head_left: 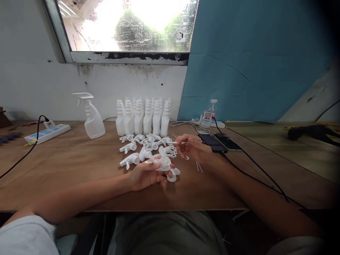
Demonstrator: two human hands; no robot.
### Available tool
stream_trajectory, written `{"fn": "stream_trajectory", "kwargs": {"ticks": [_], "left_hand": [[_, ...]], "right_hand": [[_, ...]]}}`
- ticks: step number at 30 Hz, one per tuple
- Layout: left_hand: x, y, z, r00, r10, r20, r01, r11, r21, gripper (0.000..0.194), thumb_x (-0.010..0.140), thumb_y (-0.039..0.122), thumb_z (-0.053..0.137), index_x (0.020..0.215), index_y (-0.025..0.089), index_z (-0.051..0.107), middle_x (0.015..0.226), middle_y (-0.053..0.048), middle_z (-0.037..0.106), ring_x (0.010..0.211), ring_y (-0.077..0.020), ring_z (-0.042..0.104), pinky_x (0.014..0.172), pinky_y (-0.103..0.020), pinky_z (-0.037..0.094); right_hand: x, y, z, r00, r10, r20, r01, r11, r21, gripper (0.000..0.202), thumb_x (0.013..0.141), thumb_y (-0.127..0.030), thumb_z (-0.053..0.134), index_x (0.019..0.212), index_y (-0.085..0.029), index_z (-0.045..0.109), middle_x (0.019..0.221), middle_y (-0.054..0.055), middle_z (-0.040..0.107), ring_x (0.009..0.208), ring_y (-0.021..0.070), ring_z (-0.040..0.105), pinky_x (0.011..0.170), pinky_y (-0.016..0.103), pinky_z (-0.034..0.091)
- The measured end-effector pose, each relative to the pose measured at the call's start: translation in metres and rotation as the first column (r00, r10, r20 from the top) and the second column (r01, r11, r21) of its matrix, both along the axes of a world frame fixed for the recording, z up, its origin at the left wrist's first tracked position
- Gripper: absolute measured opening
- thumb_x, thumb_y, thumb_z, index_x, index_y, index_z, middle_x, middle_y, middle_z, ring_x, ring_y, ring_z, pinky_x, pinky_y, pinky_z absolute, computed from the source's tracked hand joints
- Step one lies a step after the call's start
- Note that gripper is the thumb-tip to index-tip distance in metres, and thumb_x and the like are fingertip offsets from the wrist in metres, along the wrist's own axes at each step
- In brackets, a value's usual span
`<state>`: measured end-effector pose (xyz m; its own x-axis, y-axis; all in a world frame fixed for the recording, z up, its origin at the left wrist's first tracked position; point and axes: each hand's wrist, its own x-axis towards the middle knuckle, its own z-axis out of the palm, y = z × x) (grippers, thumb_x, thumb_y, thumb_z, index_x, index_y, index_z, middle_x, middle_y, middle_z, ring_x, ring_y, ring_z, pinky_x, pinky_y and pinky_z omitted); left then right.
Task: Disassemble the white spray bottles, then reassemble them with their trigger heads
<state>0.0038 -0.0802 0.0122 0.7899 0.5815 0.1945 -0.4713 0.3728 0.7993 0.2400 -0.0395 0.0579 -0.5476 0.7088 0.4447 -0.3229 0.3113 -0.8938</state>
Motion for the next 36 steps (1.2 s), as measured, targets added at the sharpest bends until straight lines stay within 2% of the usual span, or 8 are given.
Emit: {"fn": "stream_trajectory", "kwargs": {"ticks": [8, 11, 16, 21, 25, 29, 32, 36], "left_hand": [[-0.001, -0.002, 0.001, 0.999, -0.029, -0.035, 0.032, 0.995, 0.089, 0.046, 0.086, 0.036, 0.062, 0.122, 0.007, 0.059, 0.122, -0.02, 0.061, 0.119, -0.0301, 0.052, 0.104, -0.043, 0.034], [0.0, -0.002, 0.001, 0.999, -0.001, -0.043, 0.005, 0.996, 0.091, 0.047, 0.09, 0.041, 0.057, 0.123, 0.008, 0.056, 0.117, -0.02, 0.061, 0.112, -0.0281, 0.055, 0.095, -0.041, 0.042], [0.002, -0.002, -0.002, 0.995, -0.033, -0.089, 0.043, 0.992, 0.116, 0.046, 0.091, 0.052, 0.051, 0.115, 0.013, 0.053, 0.101, -0.015, 0.06, 0.082, -0.0196, 0.056, 0.062, -0.029, 0.049], [0.0, -0.001, -0.008, 0.993, -0.038, -0.115, 0.058, 0.981, 0.182, 0.052, 0.079, 0.041, 0.071, 0.12, 0.017, 0.05, 0.108, -0.014, 0.054, 0.086, -0.0181, 0.051, 0.058, -0.025, 0.048], [-0.002, 0.0, -0.009, 0.991, -0.1, -0.09, 0.115, 0.977, 0.18, 0.069, 0.075, 0.051, 0.07, 0.131, 0.019, 0.044, 0.117, -0.015, 0.05, 0.09, -0.0206, 0.05, 0.056, -0.025, 0.048], [-0.001, -0.001, -0.005, 0.981, -0.119, -0.153, 0.14, 0.981, 0.135, 0.061, 0.074, 0.041, 0.072, 0.123, 0.016, 0.048, 0.095, -0.01, 0.054, 0.079, -0.0178, 0.051, 0.054, -0.024, 0.044], [-0.002, -0.004, -0.002, 0.958, -0.043, -0.283, 0.1, 0.977, 0.19, 0.054, 0.07, 0.032, 0.079, 0.113, 0.019, 0.048, 0.08, 0.0, 0.051, 0.062, -0.0095, 0.044, 0.05, -0.02, 0.037], [-0.004, -0.012, 0.003, 0.845, 0.211, -0.491, -0.008, 0.923, 0.384, 0.043, 0.075, 0.041, 0.075, 0.104, 0.02, 0.051, 0.082, 0.002, 0.051, 0.058, -0.0069, 0.042, 0.053, -0.021, 0.035]], "right_hand": [[0.002, 0.0, 0.0, 0.998, -0.054, 0.03, 0.052, 0.997, 0.065, 0.047, 0.09, -0.047, 0.05, 0.063, -0.012, 0.066, 0.054, 0.003, 0.047, 0.046, 0.0124, 0.045, 0.041, 0.025, 0.035], [0.002, -0.001, 0.003, 0.991, -0.129, 0.022, 0.127, 0.989, 0.07, 0.048, 0.089, -0.048, 0.05, 0.058, -0.013, 0.064, 0.05, 0.002, 0.044, 0.043, 0.0117, 0.041, 0.041, 0.026, 0.033], [0.003, 0.0, 0.003, 0.989, -0.145, -0.005, 0.145, 0.989, 0.026, 0.053, 0.091, -0.05, 0.044, 0.056, -0.015, 0.062, 0.049, 0.001, 0.044, 0.041, 0.0117, 0.04, 0.04, 0.026, 0.031], [0.002, -0.006, 0.001, 0.965, -0.189, 0.182, 0.122, 0.938, 0.326, 0.046, 0.094, -0.042, 0.047, 0.066, -0.013, 0.069, 0.058, 0.004, 0.056, 0.049, 0.0123, 0.046, 0.047, 0.025, 0.033], [-0.001, -0.019, 0.005, 0.947, -0.248, 0.206, 0.125, 0.872, 0.474, 0.047, 0.097, -0.039, 0.042, 0.066, -0.013, 0.066, 0.06, 0.004, 0.056, 0.054, 0.0132, 0.049, 0.054, 0.027, 0.038], [-0.005, -0.028, 0.013, 0.934, -0.21, 0.291, 0.011, 0.828, 0.561, 0.045, 0.099, -0.036, 0.04, 0.07, -0.013, 0.067, 0.065, 0.006, 0.059, 0.059, 0.0134, 0.052, 0.059, 0.027, 0.041], [-0.009, -0.03, 0.014, 0.927, -0.148, 0.346, -0.084, 0.816, 0.572, 0.042, 0.098, -0.035, 0.042, 0.072, -0.014, 0.066, 0.066, 0.006, 0.06, 0.06, 0.013, 0.052, 0.06, 0.026, 0.041], [-0.011, -0.033, 0.01, 0.928, -0.181, 0.326, -0.059, 0.792, 0.607, 0.046, 0.1, -0.035, 0.036, 0.069, -0.015, 0.064, 0.064, 0.005, 0.058, 0.057, 0.0125, 0.051, 0.058, 0.026, 0.041]]}}
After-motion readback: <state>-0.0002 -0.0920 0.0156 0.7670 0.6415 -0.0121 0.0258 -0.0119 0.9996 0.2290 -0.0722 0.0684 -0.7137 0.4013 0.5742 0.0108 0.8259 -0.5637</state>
